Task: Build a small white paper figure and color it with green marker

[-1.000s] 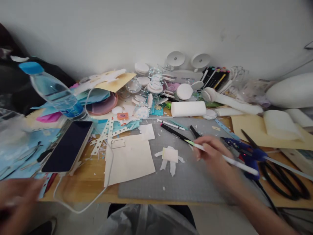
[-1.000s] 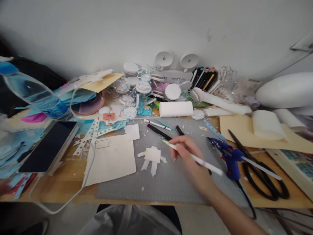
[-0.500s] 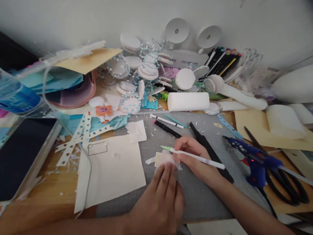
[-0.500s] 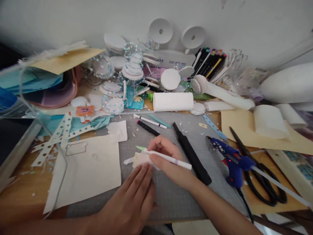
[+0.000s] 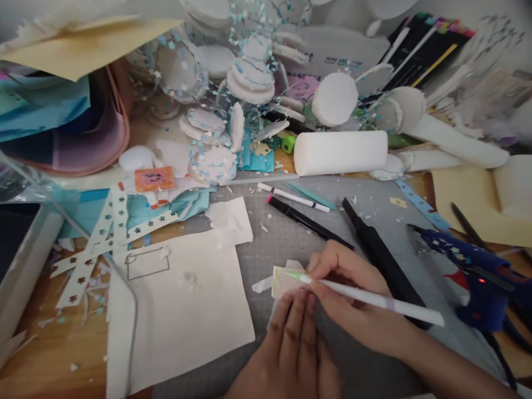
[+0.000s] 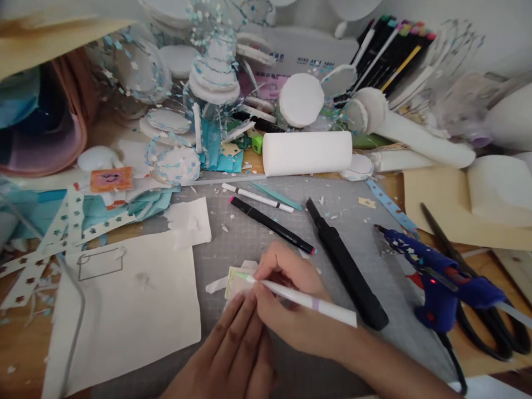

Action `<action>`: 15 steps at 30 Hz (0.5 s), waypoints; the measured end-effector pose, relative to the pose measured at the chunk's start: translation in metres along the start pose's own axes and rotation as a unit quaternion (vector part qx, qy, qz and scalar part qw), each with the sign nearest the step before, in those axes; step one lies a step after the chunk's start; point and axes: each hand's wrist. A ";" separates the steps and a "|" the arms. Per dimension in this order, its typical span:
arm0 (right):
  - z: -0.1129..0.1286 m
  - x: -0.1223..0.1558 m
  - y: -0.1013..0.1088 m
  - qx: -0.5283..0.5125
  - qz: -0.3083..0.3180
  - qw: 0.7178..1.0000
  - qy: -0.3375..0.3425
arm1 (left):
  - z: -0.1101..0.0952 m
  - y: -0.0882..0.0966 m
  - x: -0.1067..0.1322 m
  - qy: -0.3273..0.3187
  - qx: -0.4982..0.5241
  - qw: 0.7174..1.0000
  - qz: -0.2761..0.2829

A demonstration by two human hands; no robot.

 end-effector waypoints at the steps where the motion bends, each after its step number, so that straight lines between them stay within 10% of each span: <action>1: 0.000 0.001 0.000 0.007 0.002 1.000 0.000 | 0.000 0.000 0.000 0.004 -0.001 1.000 -0.001; 15: -0.020 -0.002 0.004 -0.077 0.021 0.996 -0.048 | -0.019 -0.012 -0.005 0.051 -0.160 0.985 -0.040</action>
Point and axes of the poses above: each hand's wrist, its own x-axis away from the middle knuckle, its own y-axis out of the back of the hand, z = x × y, and after that the axes turned 12 degrees about -x, right-handed
